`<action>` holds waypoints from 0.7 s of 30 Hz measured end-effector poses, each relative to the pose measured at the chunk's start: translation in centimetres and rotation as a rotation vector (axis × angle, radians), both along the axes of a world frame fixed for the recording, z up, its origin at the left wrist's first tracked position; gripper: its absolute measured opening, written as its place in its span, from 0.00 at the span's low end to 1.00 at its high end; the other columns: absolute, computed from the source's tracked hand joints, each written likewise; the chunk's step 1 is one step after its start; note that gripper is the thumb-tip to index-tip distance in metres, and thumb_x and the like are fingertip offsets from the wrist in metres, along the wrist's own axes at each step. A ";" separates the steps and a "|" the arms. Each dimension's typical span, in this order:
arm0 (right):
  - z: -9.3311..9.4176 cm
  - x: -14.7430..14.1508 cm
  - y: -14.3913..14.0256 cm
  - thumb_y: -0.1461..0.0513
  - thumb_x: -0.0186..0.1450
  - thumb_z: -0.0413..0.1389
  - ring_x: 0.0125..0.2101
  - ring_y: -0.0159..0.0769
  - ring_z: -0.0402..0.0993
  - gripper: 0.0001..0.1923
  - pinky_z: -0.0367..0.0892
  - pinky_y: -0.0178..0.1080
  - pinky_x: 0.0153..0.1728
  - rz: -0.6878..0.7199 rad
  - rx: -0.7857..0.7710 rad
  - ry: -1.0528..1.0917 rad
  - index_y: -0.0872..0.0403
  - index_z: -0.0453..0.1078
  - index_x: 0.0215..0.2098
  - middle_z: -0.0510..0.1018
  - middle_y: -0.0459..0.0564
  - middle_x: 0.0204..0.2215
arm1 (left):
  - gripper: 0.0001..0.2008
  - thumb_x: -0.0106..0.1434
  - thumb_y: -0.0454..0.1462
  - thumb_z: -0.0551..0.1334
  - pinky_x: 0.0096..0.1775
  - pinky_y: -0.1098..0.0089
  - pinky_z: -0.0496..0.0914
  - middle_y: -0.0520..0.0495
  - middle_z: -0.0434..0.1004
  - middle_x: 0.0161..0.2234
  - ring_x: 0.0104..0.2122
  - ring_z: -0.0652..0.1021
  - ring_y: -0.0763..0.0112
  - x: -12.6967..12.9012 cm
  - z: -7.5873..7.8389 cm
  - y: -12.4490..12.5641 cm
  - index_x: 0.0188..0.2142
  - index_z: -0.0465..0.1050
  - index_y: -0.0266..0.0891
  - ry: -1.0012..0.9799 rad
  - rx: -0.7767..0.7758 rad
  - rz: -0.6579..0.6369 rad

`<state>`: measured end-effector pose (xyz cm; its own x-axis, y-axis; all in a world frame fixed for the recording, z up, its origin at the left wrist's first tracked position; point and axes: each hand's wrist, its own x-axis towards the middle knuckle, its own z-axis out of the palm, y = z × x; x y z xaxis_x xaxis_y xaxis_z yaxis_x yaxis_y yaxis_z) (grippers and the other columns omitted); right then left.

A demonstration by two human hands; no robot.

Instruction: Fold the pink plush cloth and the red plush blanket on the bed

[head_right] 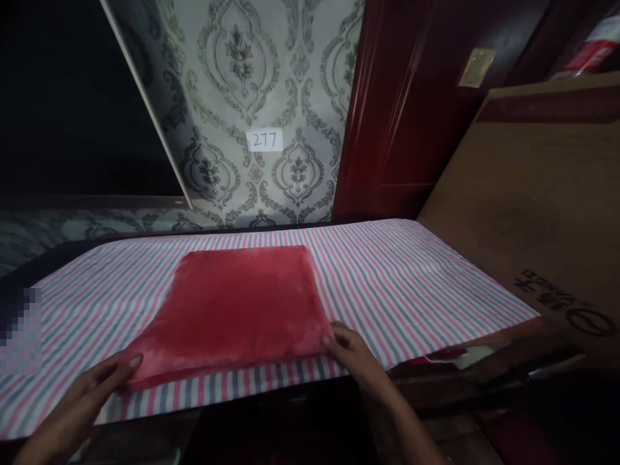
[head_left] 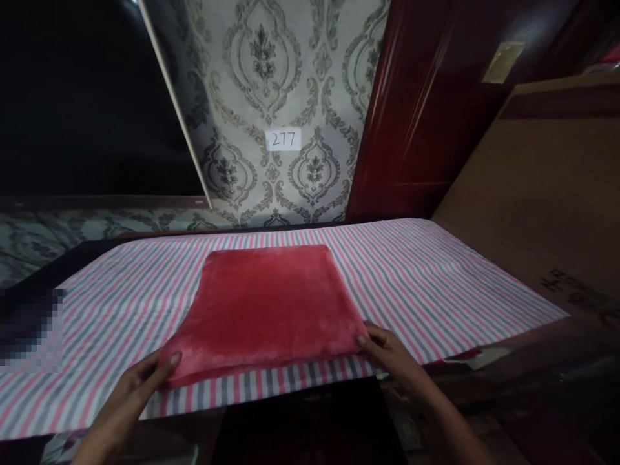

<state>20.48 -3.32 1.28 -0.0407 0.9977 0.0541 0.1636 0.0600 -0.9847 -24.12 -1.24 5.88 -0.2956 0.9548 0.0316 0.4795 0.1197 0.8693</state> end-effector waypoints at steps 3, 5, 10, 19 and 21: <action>0.7 0.7 1.9 0.39 0.59 0.59 0.35 0.40 0.71 0.26 0.68 0.42 0.40 -0.135 0.068 -0.024 0.52 0.74 0.24 0.76 0.51 0.32 | 0.32 0.29 0.68 0.68 0.52 0.48 0.73 0.48 0.82 0.34 0.45 0.79 0.43 0.4 1.5 1.4 0.25 0.78 0.49 -0.042 -0.006 0.049; 1.7 0.7 3.6 0.37 0.59 0.56 0.28 0.36 0.67 0.28 0.65 0.38 0.31 -0.148 -0.015 0.012 0.52 0.74 0.25 0.73 0.48 0.26 | 0.34 0.30 0.69 0.68 0.50 0.50 0.74 0.48 0.82 0.31 0.43 0.79 0.44 0.9 2.7 2.8 0.25 0.78 0.46 -0.054 -0.036 0.008; 4.1 -0.2 8.8 0.43 0.58 0.61 0.17 0.26 0.56 0.23 0.52 0.31 0.20 -0.040 -0.251 0.241 0.55 0.69 0.27 0.65 0.40 0.17 | 0.31 0.37 0.63 0.72 0.32 0.62 0.76 0.41 0.83 0.27 0.31 0.82 0.52 2.5 4.5 7.5 0.25 0.78 0.38 -0.179 -0.306 -0.154; 5.0 -3.1 19.1 0.51 0.67 0.55 0.20 0.35 0.71 0.16 0.66 0.35 0.23 -0.162 -0.358 0.296 0.54 0.70 0.30 0.74 0.48 0.18 | 0.12 0.61 0.42 0.68 0.32 0.66 0.75 0.44 0.80 0.30 0.29 0.79 0.67 4.3 6.0 17.7 0.34 0.76 0.32 -0.336 -0.287 0.021; 4.9 -3.9 20.9 0.52 0.70 0.51 0.24 0.37 0.74 0.17 0.69 0.36 0.27 -0.243 -0.340 0.287 0.55 0.71 0.33 0.77 0.50 0.22 | 0.13 0.66 0.42 0.65 0.38 0.64 0.76 0.45 0.79 0.39 0.35 0.79 0.68 5.0 6.1 19.4 0.43 0.75 0.33 -0.284 -0.260 0.067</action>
